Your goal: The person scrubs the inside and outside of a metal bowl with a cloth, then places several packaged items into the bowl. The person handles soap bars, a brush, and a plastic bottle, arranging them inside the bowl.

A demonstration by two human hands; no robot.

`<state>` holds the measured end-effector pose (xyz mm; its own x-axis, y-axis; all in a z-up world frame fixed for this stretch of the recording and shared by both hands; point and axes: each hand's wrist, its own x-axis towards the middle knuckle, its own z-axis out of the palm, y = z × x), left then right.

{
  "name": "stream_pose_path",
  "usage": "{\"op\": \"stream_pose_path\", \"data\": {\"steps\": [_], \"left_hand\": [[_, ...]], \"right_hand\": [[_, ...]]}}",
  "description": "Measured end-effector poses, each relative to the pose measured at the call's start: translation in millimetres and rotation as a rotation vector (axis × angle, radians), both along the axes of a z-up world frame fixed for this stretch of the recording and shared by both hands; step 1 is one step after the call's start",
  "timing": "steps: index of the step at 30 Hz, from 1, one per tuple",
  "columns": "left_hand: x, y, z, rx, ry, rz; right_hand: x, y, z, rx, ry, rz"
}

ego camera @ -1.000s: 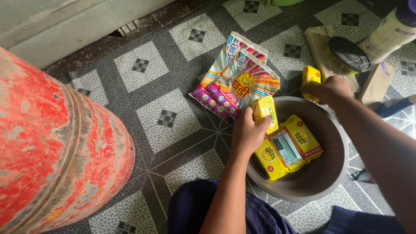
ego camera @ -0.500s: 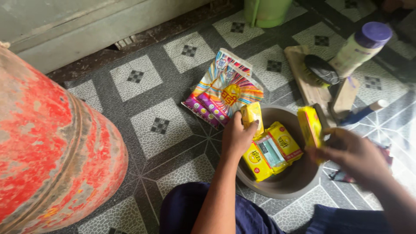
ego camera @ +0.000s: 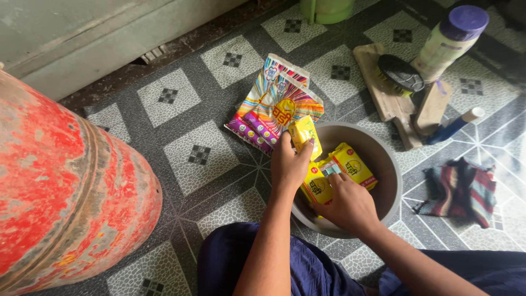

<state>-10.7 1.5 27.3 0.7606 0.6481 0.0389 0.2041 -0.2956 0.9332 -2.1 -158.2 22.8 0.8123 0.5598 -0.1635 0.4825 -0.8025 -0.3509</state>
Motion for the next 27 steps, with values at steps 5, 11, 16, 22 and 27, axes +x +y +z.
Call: {"op": "stream_pose_path", "data": {"steps": [5, 11, 16, 22, 27], "left_hand": [[2.3, 3.8, -9.7, -0.056, 0.011, -0.017], [5.2, 8.0, -13.8, 0.132, -0.033, -0.09], [2.3, -8.3, -12.1, 0.471, -0.048, -0.21], [16.6, -31.6, -17.5, 0.727, -0.03, -0.204], [29.0, -31.4, -36.1, 0.461, 0.274, -0.312]], "right_hand": [[-9.7, 3.2, -5.2, 0.047, -0.055, 0.07], [17.0, -0.1, -3.6, 0.157, 0.092, -0.068], [54.4, -15.9, -3.7, 0.644, 0.083, -0.145], [65.6, -24.6, 2.1, 0.652, -0.009, -0.205], [73.8, -29.4, 1.9, 0.74, 0.111, -0.279]]}}
